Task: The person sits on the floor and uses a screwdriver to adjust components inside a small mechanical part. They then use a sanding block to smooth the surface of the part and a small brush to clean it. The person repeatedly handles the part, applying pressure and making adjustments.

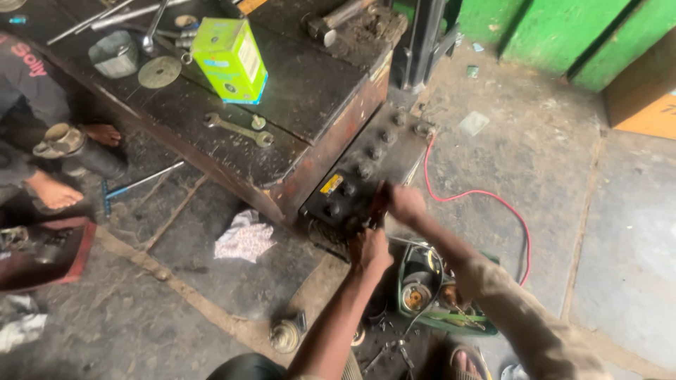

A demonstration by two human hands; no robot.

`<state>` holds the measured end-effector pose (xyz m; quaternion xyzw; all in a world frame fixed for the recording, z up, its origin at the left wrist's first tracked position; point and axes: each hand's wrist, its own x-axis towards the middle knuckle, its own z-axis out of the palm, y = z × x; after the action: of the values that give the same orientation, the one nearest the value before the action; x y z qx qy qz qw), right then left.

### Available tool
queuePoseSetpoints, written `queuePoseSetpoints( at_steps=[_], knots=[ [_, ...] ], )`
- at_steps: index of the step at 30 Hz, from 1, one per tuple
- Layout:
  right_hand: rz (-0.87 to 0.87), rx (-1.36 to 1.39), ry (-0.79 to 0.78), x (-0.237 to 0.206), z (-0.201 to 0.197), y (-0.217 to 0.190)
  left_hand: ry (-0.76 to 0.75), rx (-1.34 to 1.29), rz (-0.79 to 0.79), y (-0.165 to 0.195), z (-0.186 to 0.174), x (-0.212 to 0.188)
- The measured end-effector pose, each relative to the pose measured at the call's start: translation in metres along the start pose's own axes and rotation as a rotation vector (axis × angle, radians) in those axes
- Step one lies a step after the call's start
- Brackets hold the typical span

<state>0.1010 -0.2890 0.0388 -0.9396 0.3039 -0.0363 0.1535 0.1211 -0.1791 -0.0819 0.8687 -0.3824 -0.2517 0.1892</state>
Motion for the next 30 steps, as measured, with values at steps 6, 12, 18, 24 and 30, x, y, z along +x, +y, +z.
queuePoseSetpoints(
  at_steps=[6, 12, 18, 24, 30],
  knots=[
    [0.087, 0.086, 0.123, 0.002, -0.002, -0.004, -0.079, 0.034, -0.010, 0.002, -0.011, -0.007],
    [-0.001, 0.071, 0.006, 0.001, -0.014, -0.003, 0.047, -0.021, 0.090, -0.001, -0.015, -0.007],
    [-0.390, 0.431, 0.106, -0.007, -0.013, 0.012, 0.009, 0.024, 0.035, 0.002, -0.010, -0.002],
    [-0.225, 0.466, 0.128, -0.003, -0.003, 0.018, -0.027, 0.010, 0.001, 0.005, -0.020, -0.008],
    [-0.225, 0.381, 0.091, -0.012, -0.001, 0.013, -0.090, 0.001, -0.047, 0.004, -0.014, -0.005]
  ],
)
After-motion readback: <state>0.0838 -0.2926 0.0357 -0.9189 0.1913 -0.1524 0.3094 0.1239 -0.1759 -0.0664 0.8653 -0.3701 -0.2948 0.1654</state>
